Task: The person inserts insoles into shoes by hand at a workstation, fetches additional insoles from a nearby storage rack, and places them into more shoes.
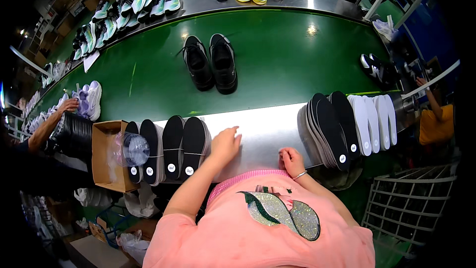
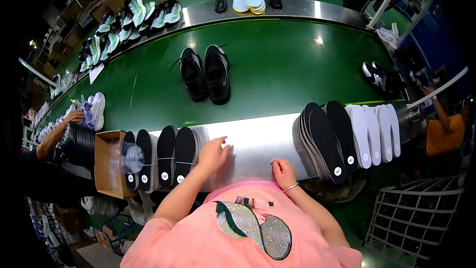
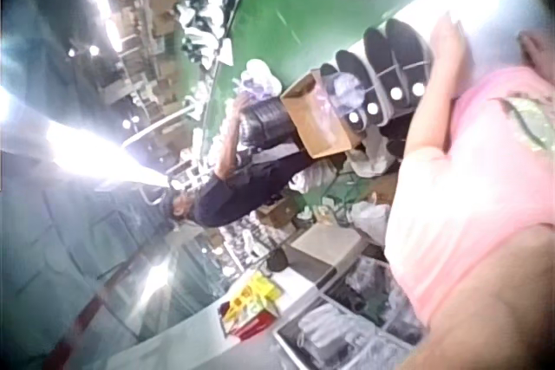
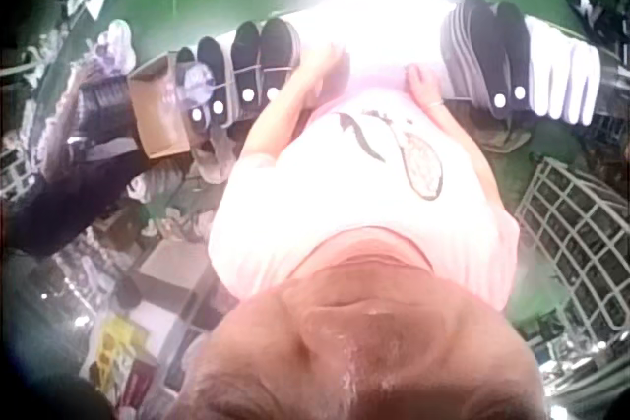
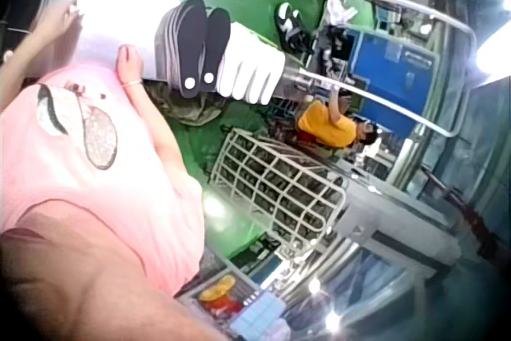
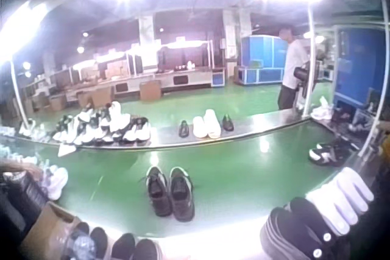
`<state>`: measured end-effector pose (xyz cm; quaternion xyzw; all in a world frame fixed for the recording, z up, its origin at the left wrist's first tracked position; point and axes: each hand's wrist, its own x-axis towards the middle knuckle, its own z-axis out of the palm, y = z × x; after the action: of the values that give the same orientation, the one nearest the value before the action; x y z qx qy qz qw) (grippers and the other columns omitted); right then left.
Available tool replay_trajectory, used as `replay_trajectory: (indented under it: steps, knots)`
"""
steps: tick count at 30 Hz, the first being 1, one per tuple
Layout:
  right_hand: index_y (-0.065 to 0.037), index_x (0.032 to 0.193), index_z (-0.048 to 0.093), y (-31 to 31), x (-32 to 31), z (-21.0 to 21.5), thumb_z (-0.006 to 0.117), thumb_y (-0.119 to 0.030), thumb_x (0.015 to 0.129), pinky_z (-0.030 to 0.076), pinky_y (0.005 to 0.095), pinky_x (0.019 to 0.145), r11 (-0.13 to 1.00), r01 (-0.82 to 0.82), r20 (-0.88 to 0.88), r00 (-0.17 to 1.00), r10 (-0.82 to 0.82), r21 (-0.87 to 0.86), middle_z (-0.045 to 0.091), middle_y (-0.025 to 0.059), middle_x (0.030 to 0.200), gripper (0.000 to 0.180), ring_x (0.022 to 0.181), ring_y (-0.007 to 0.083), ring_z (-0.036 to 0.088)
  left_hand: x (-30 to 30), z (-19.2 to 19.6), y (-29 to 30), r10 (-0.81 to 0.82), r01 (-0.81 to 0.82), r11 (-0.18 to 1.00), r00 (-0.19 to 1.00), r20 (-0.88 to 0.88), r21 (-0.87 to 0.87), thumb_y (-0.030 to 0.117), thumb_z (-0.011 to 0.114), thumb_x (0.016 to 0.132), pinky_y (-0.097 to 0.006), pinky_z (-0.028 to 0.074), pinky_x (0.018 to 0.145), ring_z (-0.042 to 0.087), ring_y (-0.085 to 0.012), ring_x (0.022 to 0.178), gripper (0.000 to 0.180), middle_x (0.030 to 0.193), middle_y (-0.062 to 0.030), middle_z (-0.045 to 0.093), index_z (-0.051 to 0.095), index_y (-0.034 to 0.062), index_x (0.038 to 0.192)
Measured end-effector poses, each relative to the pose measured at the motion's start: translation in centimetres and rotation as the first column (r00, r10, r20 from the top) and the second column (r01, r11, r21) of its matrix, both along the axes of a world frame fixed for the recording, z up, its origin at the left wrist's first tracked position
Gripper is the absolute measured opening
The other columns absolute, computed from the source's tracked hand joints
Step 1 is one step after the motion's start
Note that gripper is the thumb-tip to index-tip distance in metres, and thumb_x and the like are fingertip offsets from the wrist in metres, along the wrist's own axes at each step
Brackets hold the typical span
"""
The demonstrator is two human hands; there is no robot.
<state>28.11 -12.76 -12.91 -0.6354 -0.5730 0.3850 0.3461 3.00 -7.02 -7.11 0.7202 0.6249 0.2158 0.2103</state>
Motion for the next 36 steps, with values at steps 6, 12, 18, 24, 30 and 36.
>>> replay_trajectory:
  steps: [6, 12, 18, 24, 30, 36]
  knots:
    - [-0.006, 0.082, 0.059, 0.3, -0.2, 0.8, 0.047, -0.019, 0.081, 0.045, 0.0337, 0.065, 0.994, -0.054, 0.191, 0.981, 0.034, 0.099, 0.058, 0.0132, 0.078, 0.018, 0.073, 0.0286, 0.057, 0.7, -4.7, -5.4, -0.206, 0.21, 0.947, 0.978, -0.044, 0.242, 0.016, 0.053, 0.072, -0.038, 0.039, 0.061, 0.051, -0.0271, 0.067, 0.017, 0.07, -0.0083, 0.054, 0.057, 0.0089, 0.086]
    - [-0.006, 0.087, 0.058, 0.8, -0.6, -0.3, 0.045, -0.021, 0.082, 0.043, 0.0331, 0.07, 0.985, -0.174, 0.171, 0.971, 0.169, 0.019, 0.058, 0.0125, 0.083, 0.02, 0.077, 0.0268, 0.055, -0.6, -4.1, -5.3, -0.132, 0.13, 0.991, 0.99, 0.058, 0.045, 0.024, 0.057, 0.069, -0.038, 0.041, 0.062, 0.052, -0.0272, 0.069, 0.021, 0.07, -0.0073, 0.055, 0.058, 0.0096, 0.085]
    - [-0.004, 0.086, 0.058, -5.1, 4.0, 3.1, 0.051, -0.026, 0.08, 0.043, 0.0323, 0.067, 0.96, -0.261, 0.163, 0.948, 0.275, -0.098, 0.057, 0.0126, 0.082, 0.023, 0.081, 0.0257, 0.055, -5.4, -5.3, -11.4, 0.27, -0.018, 0.873, 0.85, 0.452, -0.487, 0.027, 0.06, 0.072, -0.031, 0.044, 0.056, 0.055, -0.0199, 0.057, 0.026, 0.065, -0.0078, 0.058, 0.059, 0.0043, 0.084]
    - [-0.003, 0.086, 0.058, -13.9, 9.4, 1.1, 0.057, -0.022, 0.078, 0.046, 0.0275, 0.063, 0.828, 0.033, 0.229, 0.966, 0.116, -0.559, 0.061, 0.0064, 0.077, 0.021, 0.069, 0.0135, 0.056, -6.5, -2.8, -11.4, 0.611, 0.011, 0.646, 0.593, 0.525, -0.763, 0.026, 0.059, 0.073, -0.031, 0.044, 0.058, 0.055, -0.0195, 0.06, 0.026, 0.068, -0.0077, 0.058, 0.059, 0.0038, 0.086]
    - [-0.003, 0.086, 0.058, -10.0, 9.4, 2.3, 0.057, -0.022, 0.078, 0.046, 0.0275, 0.063, 0.85, 0.067, 0.22, 0.974, 0.059, -0.523, 0.061, 0.0065, 0.076, 0.021, 0.069, 0.0135, 0.056, -7.0, -1.9, -10.9, 0.71, 0.087, 0.56, 0.462, 0.531, -0.824, 0.025, 0.059, 0.073, -0.031, 0.043, 0.061, 0.055, -0.019, 0.063, 0.027, 0.071, -0.0077, 0.058, 0.058, 0.0033, 0.088]
    - [-0.003, 0.086, 0.058, -7.7, 9.4, 2.8, 0.057, -0.022, 0.078, 0.046, 0.0274, 0.063, 0.856, 0.053, 0.224, 0.972, 0.075, -0.515, 0.061, 0.0066, 0.076, 0.022, 0.069, 0.0136, 0.056, -7.4, -1.7, -11.1, 0.764, 0.16, 0.503, 0.378, 0.523, -0.849, 0.024, 0.059, 0.074, -0.03, 0.043, 0.063, 0.055, -0.0186, 0.066, 0.027, 0.074, -0.0076, 0.058, 0.058, 0.0029, 0.09]
